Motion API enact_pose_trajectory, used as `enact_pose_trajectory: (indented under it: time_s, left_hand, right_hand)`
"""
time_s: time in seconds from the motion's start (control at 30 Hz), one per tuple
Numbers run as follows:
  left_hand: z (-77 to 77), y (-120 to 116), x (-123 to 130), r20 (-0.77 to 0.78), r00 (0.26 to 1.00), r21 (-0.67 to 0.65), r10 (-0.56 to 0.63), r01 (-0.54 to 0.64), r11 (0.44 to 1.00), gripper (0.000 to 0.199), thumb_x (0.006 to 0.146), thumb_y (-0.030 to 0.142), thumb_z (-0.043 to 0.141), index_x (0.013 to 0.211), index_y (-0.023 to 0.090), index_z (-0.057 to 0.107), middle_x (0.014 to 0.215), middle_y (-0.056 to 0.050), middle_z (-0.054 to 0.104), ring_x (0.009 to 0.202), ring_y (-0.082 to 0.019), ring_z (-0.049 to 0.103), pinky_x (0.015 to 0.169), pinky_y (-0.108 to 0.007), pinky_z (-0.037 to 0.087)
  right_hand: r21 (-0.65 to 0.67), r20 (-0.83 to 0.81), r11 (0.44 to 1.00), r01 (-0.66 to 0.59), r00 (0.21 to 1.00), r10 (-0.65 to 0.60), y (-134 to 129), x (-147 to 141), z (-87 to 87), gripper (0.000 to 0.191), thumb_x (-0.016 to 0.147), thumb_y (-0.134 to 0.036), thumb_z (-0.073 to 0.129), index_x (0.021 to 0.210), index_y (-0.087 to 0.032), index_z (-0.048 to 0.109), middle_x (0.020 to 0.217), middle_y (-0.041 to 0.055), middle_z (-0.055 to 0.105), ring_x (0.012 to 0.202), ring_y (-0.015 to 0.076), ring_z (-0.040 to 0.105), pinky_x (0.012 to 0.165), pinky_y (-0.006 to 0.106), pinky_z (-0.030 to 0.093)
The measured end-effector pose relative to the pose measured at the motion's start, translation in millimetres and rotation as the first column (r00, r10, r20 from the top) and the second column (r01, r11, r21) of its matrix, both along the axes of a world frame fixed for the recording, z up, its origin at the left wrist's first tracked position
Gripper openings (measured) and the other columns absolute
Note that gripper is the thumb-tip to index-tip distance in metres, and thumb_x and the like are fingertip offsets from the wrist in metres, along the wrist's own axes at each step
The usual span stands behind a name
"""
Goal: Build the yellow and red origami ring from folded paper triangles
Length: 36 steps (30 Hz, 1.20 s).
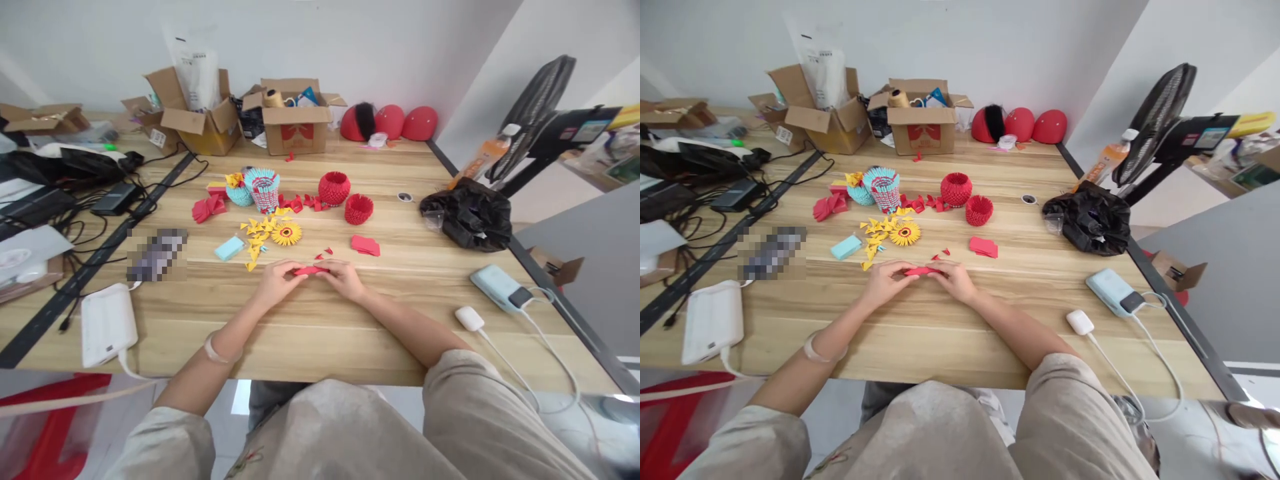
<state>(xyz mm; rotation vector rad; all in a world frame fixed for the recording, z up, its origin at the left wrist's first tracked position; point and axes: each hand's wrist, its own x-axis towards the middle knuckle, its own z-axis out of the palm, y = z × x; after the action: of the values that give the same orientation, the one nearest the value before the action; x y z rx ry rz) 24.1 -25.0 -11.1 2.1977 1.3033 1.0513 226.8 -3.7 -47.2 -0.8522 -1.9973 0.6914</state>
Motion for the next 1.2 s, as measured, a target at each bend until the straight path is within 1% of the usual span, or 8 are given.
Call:
enact_pose_trajectory:
  time_s: [0.1,0.2,0.33,0.6,0.8,0.97,1.07,1.2]
  left_hand:
    - [2.1,-3,2,-0.009,0.997,-0.069,-0.072,0.072,0.995,0.022,0.075,0.027,0.067,0.094,0.017,0.071,0.095,-0.008,0.074,0.085,-0.019,0.069,0.079,-0.029,0.054]
    - [1.7,-5,4,0.007,0.993,-0.113,-0.119,0.119,0.986,0.021,0.079,0.029,0.062,0.095,0.019,0.071,0.095,-0.007,0.074,0.085,-0.019,0.069,0.075,-0.028,0.055]
    - [-2.4,-6,4,-0.023,0.996,-0.061,-0.092,0.09,0.994,0.022,0.08,0.031,0.061,0.095,0.019,0.071,0.093,-0.007,0.074,0.081,-0.019,0.069,0.071,-0.028,0.055]
    - [-8.0,-6,2,-0.053,0.995,-0.019,-0.08,0.08,0.997,0.023,0.084,0.03,0.057,0.101,0.019,0.069,0.097,-0.007,0.073,0.086,-0.018,0.068,0.078,-0.028,0.053]
    - [-1.8,-6,6,-0.099,0.989,-0.001,-0.106,0.106,0.994,0.026,0.086,0.029,0.054,0.106,0.017,0.067,0.1,-0.009,0.071,0.091,-0.019,0.067,0.084,-0.03,0.052]
    - [-0.6,-6,5,-0.135,0.971,-0.015,-0.198,0.198,0.98,0.026,0.089,0.028,0.049,0.105,0.017,0.067,0.095,-0.009,0.071,0.087,-0.018,0.067,0.08,-0.029,0.053]
    - [-2.5,-5,4,-0.164,0.968,-0.031,-0.191,0.189,0.982,0.027,0.09,0.029,0.047,0.104,0.016,0.067,0.094,-0.01,0.071,0.085,-0.019,0.067,0.078,-0.029,0.053]
    - [-6.2,-2,4,-0.104,0.982,-0.077,-0.159,0.151,0.986,0.026,0.089,0.029,0.05,0.107,0.019,0.066,0.101,-0.007,0.071,0.09,-0.018,0.067,0.082,-0.029,0.052]
  right_hand:
    - [-0.025,-0.009,0.998,-0.056,0.998,0.056,-2,1,0.0,0.025,0.086,-0.033,0.055,0.1,-0.018,0.069,0.096,0.0098,0.073,0.089,0.0192,0.068,0.084,0.033,0.053]
    - [-0.014,-0.016,0.997,-0.082,0.997,0.081,-4,2,1.1,0.024,0.085,-0.032,0.057,0.1,-0.018,0.069,0.095,0.0099,0.073,0.087,0.019,0.069,0.081,0.032,0.053]
    - [-0.041,0.011,0.999,-0.034,0.999,0.035,-4,2,4.9,0.025,0.083,-0.033,0.06,0.099,-0.017,0.069,0.094,0.0099,0.073,0.083,0.0182,0.068,0.078,0.031,0.053]
    - [-0.152,-0.033,0.988,-0.034,0.999,0.029,-1,0,10.9,0.022,0.079,-0.033,0.063,0.091,-0.016,0.071,0.082,0.0077,0.073,0.065,0.0146,0.063,0.063,0.026,0.051]
    - [-0.207,-0.042,0.976,-0.061,0.998,0.053,-1,0,12.2,0.022,0.08,-0.033,0.063,0.091,-0.016,0.071,0.082,0.0088,0.072,0.064,0.016,0.064,0.061,0.027,0.051]
    - [-0.225,-0.053,0.968,-0.114,0.993,0.104,-1,0,9.5,0.02,0.08,-0.033,0.063,0.089,-0.018,0.071,0.083,0.0087,0.072,0.066,0.0172,0.065,0.061,0.029,0.052]
    - [-0.24,-0.081,0.966,-0.099,0.993,0.081,0,-1,5.3,0.019,0.079,-0.034,0.064,0.088,-0.018,0.071,0.083,0.009,0.072,0.067,0.0178,0.065,0.061,0.03,0.053]
    - [-0.273,-0.122,0.959,-0.073,0.992,0.041,1,-2,2.6,0.02,0.077,-0.033,0.066,0.09,-0.019,0.071,0.087,0.0093,0.072,0.075,0.0192,0.066,0.069,0.032,0.054]
